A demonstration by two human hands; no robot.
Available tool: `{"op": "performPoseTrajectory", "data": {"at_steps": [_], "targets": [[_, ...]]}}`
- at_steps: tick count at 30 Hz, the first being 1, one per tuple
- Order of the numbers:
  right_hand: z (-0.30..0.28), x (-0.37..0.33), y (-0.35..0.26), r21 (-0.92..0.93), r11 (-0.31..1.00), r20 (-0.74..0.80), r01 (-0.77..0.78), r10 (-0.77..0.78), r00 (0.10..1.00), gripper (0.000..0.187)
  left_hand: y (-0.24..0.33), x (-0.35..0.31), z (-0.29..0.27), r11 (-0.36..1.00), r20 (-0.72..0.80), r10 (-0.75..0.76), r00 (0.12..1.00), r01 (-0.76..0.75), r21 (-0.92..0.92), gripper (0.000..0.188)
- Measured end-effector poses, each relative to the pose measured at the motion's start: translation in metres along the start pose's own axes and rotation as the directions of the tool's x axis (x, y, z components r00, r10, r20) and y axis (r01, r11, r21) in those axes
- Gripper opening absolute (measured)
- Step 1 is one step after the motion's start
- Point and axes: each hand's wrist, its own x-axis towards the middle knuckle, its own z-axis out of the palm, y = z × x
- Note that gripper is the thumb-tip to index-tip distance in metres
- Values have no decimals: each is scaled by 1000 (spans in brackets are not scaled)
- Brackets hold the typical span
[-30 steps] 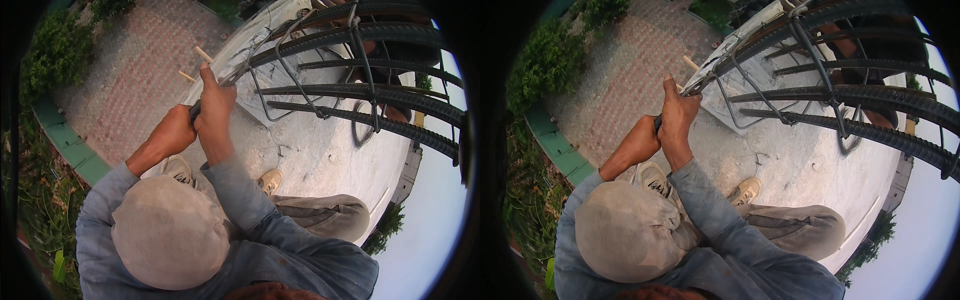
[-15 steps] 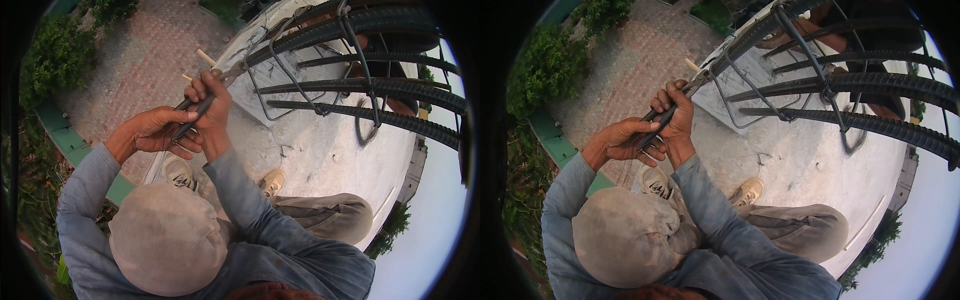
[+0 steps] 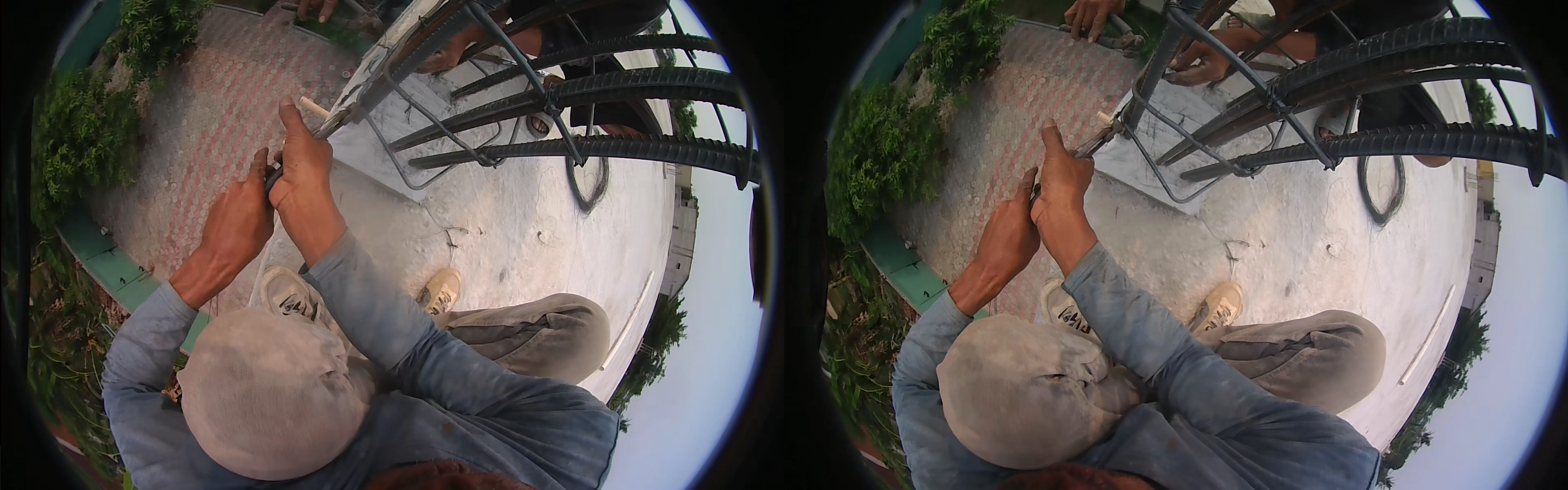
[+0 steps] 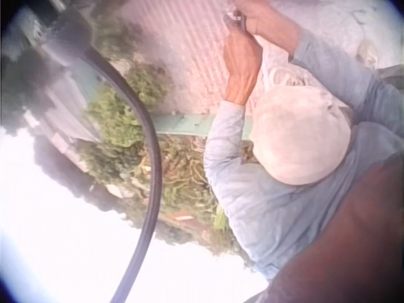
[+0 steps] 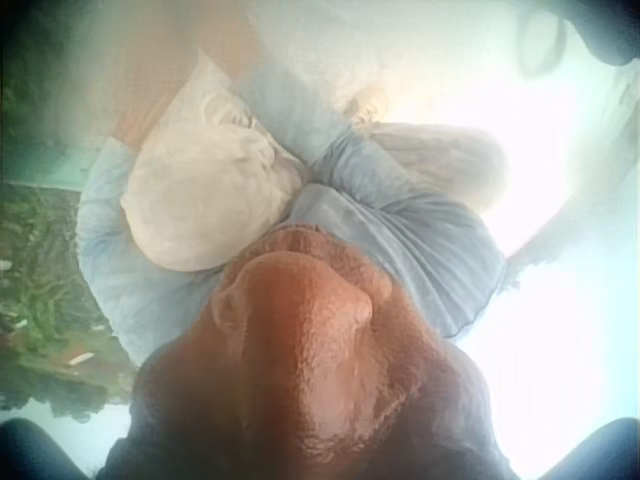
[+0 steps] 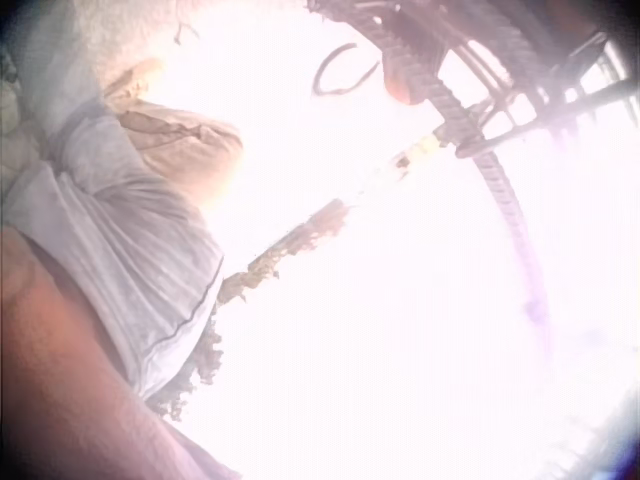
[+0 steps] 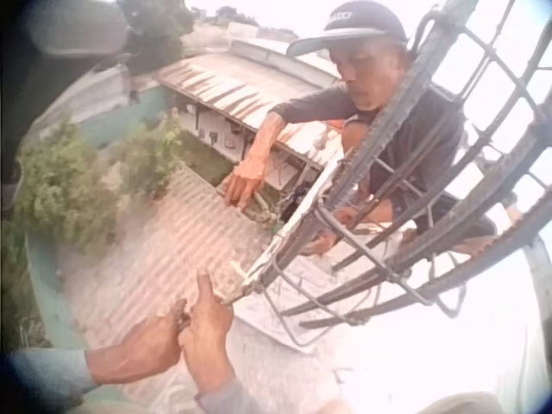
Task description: The person ties rebar rods together using wire and pliers to form a rebar cage. They repeatedly wrap wire around intersecting rods and twist it tight with pliers. A second person assists by holding the structure steady.
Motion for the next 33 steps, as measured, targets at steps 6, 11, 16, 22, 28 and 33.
{"op": "performPoseTrajectory", "data": {"at_steps": [6, 11, 16, 22, 28, 33], "targets": [[-30, 0, -1, 70, 987, 196, -144, 128, 972, 18, 22, -27, 18, 999, -233, 40, 972, -44, -12, 75], [-54, 15, 8, 342, 875, 640, -343, 51, 767, 13, 10, -22, -33, 872, 288, -81, 954, 208, -443, 79], [-62, 37, 21, 418, 587, 907, -693, -307, 288, 10, 2, -8, -34, 351, 654, 58, 755, 597, -721, 69], [-71, 30, 11, 280, 889, 779, -362, 10, 627, 29, 10, 0, -12, 860, 384, -147, 912, 309, -406, 45], [-64, 36, 19, 140, 974, 544, -178, 74, 836, 42, 12, -24, 27, 999, -344, 47, 938, -40, 27, 69], [-108, 61, 13, 139, 673, 928, -727, 167, 332, 50, 24, -56, 54, 691, 53, -4, 999, 41, -722, 85]]}}
